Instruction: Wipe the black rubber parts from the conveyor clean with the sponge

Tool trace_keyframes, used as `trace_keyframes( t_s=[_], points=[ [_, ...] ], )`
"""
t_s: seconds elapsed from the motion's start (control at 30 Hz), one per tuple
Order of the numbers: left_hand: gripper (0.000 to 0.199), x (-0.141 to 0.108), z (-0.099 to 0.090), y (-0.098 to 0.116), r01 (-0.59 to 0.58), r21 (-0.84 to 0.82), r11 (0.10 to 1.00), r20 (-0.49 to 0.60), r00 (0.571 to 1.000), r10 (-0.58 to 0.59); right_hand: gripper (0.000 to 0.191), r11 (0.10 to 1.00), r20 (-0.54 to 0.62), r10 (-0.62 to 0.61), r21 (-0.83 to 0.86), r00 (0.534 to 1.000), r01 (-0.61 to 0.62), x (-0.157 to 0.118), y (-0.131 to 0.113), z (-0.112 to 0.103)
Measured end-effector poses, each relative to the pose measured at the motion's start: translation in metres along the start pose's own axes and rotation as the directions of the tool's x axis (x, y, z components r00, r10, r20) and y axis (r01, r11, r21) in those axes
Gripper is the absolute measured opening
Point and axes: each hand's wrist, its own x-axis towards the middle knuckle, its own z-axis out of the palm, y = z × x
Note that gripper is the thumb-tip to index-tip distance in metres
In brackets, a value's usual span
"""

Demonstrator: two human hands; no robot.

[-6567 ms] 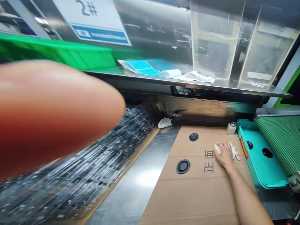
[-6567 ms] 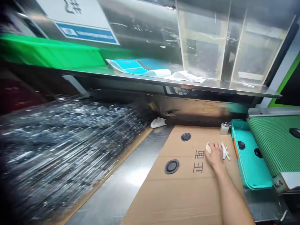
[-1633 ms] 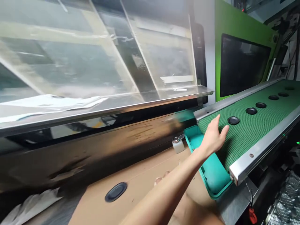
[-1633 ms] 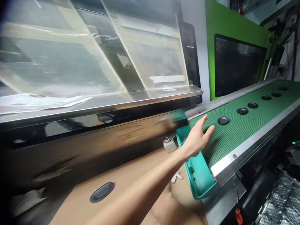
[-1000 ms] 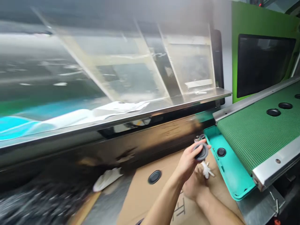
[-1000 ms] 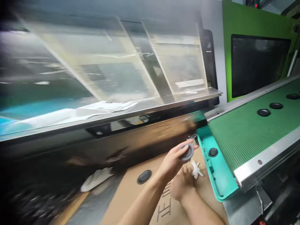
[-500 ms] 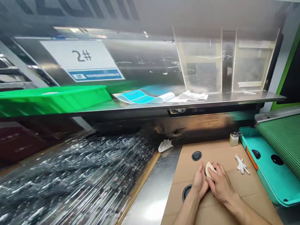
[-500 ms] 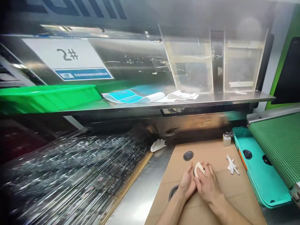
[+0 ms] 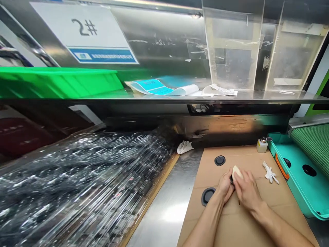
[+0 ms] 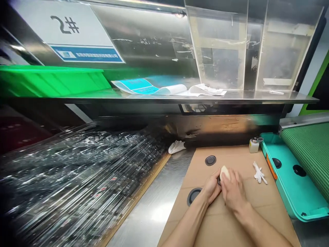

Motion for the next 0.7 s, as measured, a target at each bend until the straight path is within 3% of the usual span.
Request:
trace_keyframes(
  t_s=[0.1,0.23,0.37,0.5,0.7],
  points=[
    [0.023,-0.002,0.003,-0.001,0.021,0.037,0.999,0.034,0.999,-0.022,0.036,1.0,-0.022,-0.005,-0.002,1.0,0.005,0.005,0.011,0.001],
    [0.029,-0.003,0.006,-0.001,0.065,0.052,0.996,0.071,0.995,-0.069,0.035,0.976,-0.124,0.197,0.114,0.973,-0.183,0.016,0.04,-0.006],
    [0.027,-0.004,0.005,0.002,0.081,-0.03,0.996,0.08,0.994,-0.078,0.053,0.897,-0.161,0.353,0.339,0.922,-0.284,0.021,0.05,-0.022],
    [0.028,-0.006,0.003,0.002,0.039,-0.05,0.998,0.066,0.997,-0.035,0.055,0.904,0.009,0.257,0.35,0.966,-0.244,0.016,0.033,-0.03],
    [0.03,-0.007,0.005,-0.003,0.015,-0.029,0.999,0.06,0.998,-0.014,0.054,0.955,0.237,0.118,0.24,0.964,-0.175,0.006,0.004,-0.022]
  ],
)
